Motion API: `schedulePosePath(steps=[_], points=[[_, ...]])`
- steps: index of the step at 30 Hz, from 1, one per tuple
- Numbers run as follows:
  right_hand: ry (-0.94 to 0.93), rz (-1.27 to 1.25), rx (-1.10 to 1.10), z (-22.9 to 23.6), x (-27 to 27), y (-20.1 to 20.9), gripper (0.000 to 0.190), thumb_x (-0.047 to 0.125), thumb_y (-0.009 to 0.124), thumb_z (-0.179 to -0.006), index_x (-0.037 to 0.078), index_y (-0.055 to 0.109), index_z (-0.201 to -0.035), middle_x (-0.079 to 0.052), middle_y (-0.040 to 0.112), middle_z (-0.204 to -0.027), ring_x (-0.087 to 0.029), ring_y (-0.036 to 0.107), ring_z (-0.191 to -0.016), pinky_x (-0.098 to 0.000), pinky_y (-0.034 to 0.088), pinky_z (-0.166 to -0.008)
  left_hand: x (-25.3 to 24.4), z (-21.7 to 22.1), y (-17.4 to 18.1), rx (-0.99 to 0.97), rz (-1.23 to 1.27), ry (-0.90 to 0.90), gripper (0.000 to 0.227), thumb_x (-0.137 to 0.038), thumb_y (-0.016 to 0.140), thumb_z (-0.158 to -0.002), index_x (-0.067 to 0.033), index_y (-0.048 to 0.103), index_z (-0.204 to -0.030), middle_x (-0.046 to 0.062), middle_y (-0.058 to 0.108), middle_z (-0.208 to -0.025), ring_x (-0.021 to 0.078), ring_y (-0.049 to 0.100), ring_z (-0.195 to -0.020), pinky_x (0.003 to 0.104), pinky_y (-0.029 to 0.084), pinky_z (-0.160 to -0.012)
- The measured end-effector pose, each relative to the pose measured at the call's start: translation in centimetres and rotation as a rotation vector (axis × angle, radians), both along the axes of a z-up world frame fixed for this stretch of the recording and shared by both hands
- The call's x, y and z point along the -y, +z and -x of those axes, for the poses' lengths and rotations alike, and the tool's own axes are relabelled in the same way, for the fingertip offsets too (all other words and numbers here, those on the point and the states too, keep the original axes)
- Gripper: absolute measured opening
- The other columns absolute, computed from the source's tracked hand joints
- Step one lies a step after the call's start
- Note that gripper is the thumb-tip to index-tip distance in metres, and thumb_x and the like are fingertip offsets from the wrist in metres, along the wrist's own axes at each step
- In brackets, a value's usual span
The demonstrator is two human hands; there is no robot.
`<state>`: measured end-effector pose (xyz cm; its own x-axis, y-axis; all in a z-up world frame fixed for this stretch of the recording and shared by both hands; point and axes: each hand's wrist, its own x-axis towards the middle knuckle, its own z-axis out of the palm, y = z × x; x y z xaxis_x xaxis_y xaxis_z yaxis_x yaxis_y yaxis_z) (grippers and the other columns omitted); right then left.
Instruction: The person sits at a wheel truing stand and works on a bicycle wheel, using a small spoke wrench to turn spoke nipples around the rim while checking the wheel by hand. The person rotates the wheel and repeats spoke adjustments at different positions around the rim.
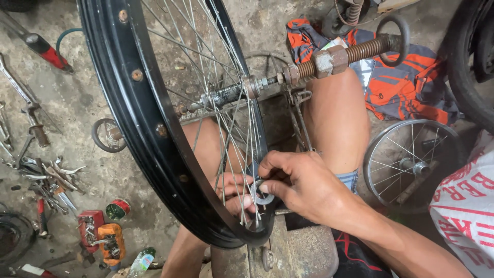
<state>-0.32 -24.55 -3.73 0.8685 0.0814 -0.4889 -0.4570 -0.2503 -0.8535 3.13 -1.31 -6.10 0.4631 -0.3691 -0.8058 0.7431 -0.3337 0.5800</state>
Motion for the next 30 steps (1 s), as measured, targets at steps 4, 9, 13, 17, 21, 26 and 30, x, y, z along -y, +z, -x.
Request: schedulePosePath(steps=[4, 9, 13, 17, 21, 26, 30], points=[[-0.059, -0.108, 0.070, 0.7, -0.2, -0.5, 0.019, 0.005, 0.079, -0.078, 0.002, 0.069, -0.094, -0.006, 0.076, -0.071, -0.010, 0.073, -0.064, -0.0289, 0.055, -0.056, -0.7, 0.6, -1.4, -0.021, 0.024, 0.036, 0.046, -0.011, 0.079, -0.080, 0.0016, 0.063, -0.121, 0.010, 0.074, -0.090, 0.0142, 0.071, -0.074, 0.026, 0.057, -0.062], [-0.096, -0.173, -0.031, 0.7, -0.4, 0.2, 0.016, 0.005, 0.079, -0.079, 0.002, 0.066, -0.088, -0.007, 0.074, -0.068, -0.014, 0.073, -0.065, -0.0320, 0.056, -0.057, -0.4, 0.3, -1.5, 0.004, 0.103, -0.004, 0.035, -0.005, 0.075, -0.084, 0.0015, 0.063, -0.117, 0.009, 0.074, -0.090, 0.0136, 0.073, -0.079, 0.028, 0.060, -0.066], [-0.063, -0.122, 0.063, 0.7, -0.5, 0.5, 0.016, 0.004, 0.078, -0.077, 0.003, 0.066, -0.087, -0.006, 0.073, -0.069, -0.013, 0.073, -0.064, -0.0311, 0.056, -0.058, -0.3, 0.0, -1.7, 0.027, 0.120, -0.052, 0.030, -0.005, 0.073, -0.088, 0.0026, 0.065, -0.115, 0.008, 0.075, -0.091, 0.0130, 0.073, -0.079, 0.027, 0.059, -0.067], [-0.037, -0.088, 0.058, 0.6, -0.5, 0.6, 0.017, 0.007, 0.080, -0.077, 0.003, 0.065, -0.084, -0.008, 0.070, -0.065, -0.014, 0.068, -0.059, -0.0333, 0.053, -0.056, -0.2, -0.2, -1.9, 0.077, 0.035, -0.108, 0.029, -0.007, 0.075, -0.087, 0.0048, 0.068, -0.113, 0.008, 0.075, -0.090, 0.0130, 0.072, -0.077, 0.027, 0.059, -0.067], [-0.034, -0.066, 0.014, 0.5, -0.5, 0.7, 0.018, 0.008, 0.080, -0.076, 0.004, 0.064, -0.083, -0.007, 0.068, -0.061, -0.014, 0.065, -0.055, -0.0333, 0.052, -0.054, -1.3, 0.4, -2.4, 0.066, 0.087, -0.057, 0.033, -0.009, 0.074, -0.088, 0.0051, 0.065, -0.116, 0.008, 0.073, -0.092, 0.0139, 0.071, -0.080, 0.028, 0.059, -0.069], [-0.056, -0.107, 0.010, 0.9, -0.7, 0.5, 0.017, 0.007, 0.080, -0.077, 0.004, 0.065, -0.084, -0.005, 0.068, -0.061, -0.011, 0.063, -0.056, -0.0324, 0.051, -0.052, -1.9, 1.1, -3.1, 0.099, 0.124, -0.039, 0.034, -0.010, 0.072, -0.089, 0.0028, 0.062, -0.119, 0.007, 0.071, -0.092, 0.0131, 0.070, -0.080, 0.028, 0.059, -0.069], [-0.058, -0.164, -0.053, 1.1, -0.8, 0.1, 0.016, 0.007, 0.079, -0.078, 0.004, 0.064, -0.082, -0.004, 0.070, -0.060, -0.009, 0.066, -0.055, -0.0316, 0.052, -0.051, -1.8, 1.6, -3.1, 0.115, 0.141, -0.024, 0.032, -0.009, 0.071, -0.092, 0.0027, 0.061, -0.120, 0.007, 0.069, -0.090, 0.0130, 0.067, -0.077, 0.028, 0.056, -0.068]])
